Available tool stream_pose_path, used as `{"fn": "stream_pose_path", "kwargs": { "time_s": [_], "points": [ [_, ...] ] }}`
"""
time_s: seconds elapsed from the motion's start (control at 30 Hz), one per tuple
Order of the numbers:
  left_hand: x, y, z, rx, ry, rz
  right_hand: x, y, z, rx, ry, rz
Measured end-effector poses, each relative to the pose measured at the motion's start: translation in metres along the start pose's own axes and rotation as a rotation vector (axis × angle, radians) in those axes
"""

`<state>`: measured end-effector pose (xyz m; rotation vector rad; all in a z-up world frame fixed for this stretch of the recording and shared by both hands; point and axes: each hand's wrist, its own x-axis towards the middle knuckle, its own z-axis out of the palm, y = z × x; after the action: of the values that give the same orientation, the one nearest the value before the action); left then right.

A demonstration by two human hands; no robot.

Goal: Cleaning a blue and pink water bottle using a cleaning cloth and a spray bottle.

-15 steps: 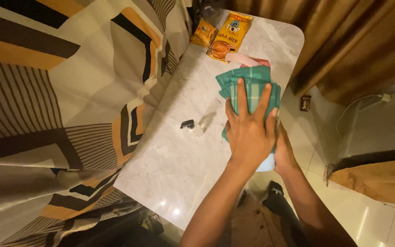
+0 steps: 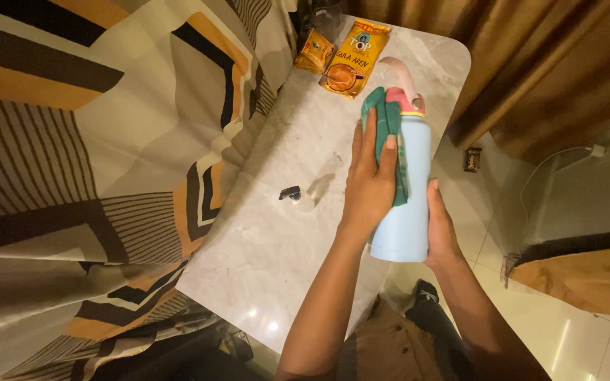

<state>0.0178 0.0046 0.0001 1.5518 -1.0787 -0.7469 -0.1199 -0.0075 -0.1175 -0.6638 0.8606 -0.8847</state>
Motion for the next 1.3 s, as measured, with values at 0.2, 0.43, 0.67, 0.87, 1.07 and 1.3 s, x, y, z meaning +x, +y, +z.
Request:
{"fn": "stream_pose_path", "kwargs": {
  "time_s": [0.2, 0.43, 0.67, 0.87, 1.07, 1.3],
  "points": [
    [-0.02, 0.002, -0.003, -0.155, -0.049, 0.005, -0.003, -0.012, 0.002, 0.051, -0.005, -0.044],
    [-0.052, 0.01, 0.013, -0.025, -0.049, 0.078, -0.002, -0.039, -0.002, 0.021, 0.043, -0.047],
    [-0.069, 0.03, 0.044, 0.324, 0.086, 0.264, -0.016, -0.07, 0.0, -0.047, -0.003, -0.139],
    [-0.051, 0.066, 0.068, 0.587, 0.102, 0.367, -0.014, -0.091, -0.013, -0.024, -0.112, -0.232],
    [-0.013, 0.072, 0.096, 0.382, 0.102, 0.354, -0.004, -0.104, -0.041, -0.015, -0.042, -0.276],
    [0.029, 0.068, 0.125, -0.235, -0.151, 0.272, 0.0, -0.125, -0.08, 0.164, -0.025, -0.229]
  ]
}}
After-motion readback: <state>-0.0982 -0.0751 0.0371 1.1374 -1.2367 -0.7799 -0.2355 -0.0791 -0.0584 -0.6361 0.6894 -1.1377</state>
